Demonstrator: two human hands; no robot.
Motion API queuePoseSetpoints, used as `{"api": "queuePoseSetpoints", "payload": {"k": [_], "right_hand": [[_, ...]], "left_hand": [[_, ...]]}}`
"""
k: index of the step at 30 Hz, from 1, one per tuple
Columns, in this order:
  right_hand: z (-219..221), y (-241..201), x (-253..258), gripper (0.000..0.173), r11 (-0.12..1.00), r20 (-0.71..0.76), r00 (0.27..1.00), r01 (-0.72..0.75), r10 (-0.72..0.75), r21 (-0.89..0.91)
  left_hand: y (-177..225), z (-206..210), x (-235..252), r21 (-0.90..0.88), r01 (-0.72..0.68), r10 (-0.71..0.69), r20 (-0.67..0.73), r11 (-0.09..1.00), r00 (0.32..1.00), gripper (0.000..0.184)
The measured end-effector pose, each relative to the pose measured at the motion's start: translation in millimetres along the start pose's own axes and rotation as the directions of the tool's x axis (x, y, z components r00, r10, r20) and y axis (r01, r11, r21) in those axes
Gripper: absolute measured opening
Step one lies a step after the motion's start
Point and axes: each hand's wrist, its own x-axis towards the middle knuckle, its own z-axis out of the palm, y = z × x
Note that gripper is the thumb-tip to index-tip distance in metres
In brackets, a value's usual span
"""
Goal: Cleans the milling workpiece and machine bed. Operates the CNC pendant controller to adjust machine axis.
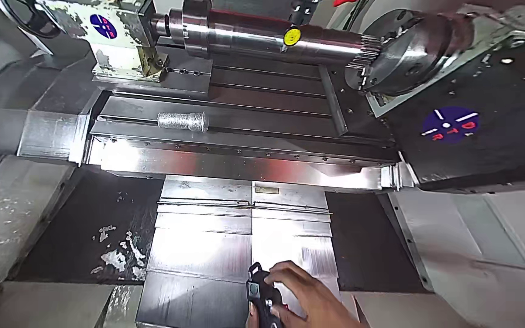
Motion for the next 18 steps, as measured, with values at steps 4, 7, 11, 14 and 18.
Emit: {"api": "queuePoseSetpoints", "payload": {"k": [4,7,11,14,18], "right_hand": [[33,1,-59,0.029,0.999,-0.191,0.982,0.013,-0.005,0.040],[35,-3,-84,0.024,1.000,-0.309,0.951,0.014,-0.010,0.010],[40,-3,-109,0.028,0.999,-0.454,0.891,-0.030,0.036,0.021],[37,-10,-125,0.041,0.980,-0.508,0.844,-0.197,0.172,0.003],[35,-10,-144,0.054,0.986,-0.529,0.844,-0.153,0.094,-0.069]], "left_hand": [[16,29,-19,0.096,-0.013,0.016,-0.028,0.995,0.999,0.063],[17,46,-34,0.141,-0.009,0.007,0.016,0.990,1.000,0.064],[8,55,-49,0.164,-0.087,0.066,0.130,0.983,0.989,0.073],[4,63,-57,0.192,-0.118,0.086,0.171,0.974,0.982,0.085],[7,72,-67,0.212,-0.154,0.100,0.243,0.965,0.965,0.086]]}}
